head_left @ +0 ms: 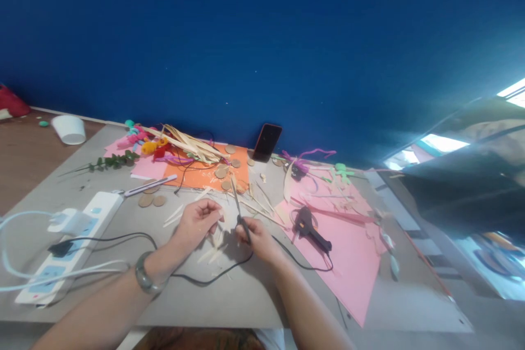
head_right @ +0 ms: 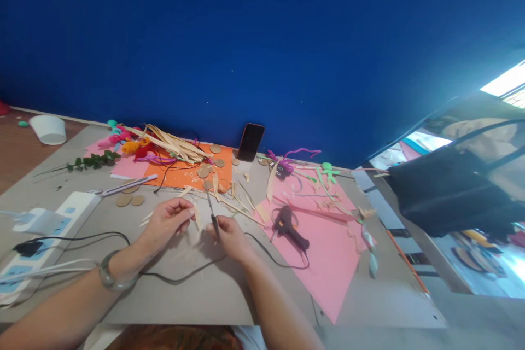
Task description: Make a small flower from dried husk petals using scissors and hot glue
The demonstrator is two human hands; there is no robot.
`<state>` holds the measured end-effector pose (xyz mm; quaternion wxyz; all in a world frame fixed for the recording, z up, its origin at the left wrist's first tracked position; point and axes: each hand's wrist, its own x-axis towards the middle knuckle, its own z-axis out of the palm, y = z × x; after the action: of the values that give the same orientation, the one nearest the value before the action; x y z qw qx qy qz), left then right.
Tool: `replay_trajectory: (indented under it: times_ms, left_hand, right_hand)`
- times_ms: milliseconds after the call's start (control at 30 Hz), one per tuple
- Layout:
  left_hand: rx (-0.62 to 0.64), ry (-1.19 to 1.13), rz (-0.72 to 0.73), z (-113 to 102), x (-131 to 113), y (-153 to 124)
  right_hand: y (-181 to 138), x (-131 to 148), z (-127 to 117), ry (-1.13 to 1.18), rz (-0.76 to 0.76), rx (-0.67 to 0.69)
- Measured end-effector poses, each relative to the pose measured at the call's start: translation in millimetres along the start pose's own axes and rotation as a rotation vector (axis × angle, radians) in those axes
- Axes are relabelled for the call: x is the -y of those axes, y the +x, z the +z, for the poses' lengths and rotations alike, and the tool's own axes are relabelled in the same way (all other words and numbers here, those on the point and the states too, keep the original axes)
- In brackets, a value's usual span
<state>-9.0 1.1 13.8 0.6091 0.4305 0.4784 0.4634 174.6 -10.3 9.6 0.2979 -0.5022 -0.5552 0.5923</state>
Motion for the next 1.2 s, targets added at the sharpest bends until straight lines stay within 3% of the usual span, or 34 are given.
replay_trajectory:
  times_ms: [200,467,733,967,1200]
  left_hand:
    - [0.037,-0.015,-0.034,5,4,-1]
    - [0.065,-0.056,-0.100,11,7,-2]
    - [0.128,-0.013,-0.030,7,3,-2]
    - [0.054,-0.037,-0.013,8,5,-2]
    - [0.068,-0.008,-0.019,4,6,0]
  right_hand:
    - [1,-2,7,0.162,-0.069,-0.144]
    - [2,-11,13,0.200,-0.134,-0.094]
    - [2,-19,12,0.198,-0.110,-0.030]
    - [0,-11,12,0.280,-0.046,-0.052]
    - [-4,2,12,0.241,-0.062,-0.072]
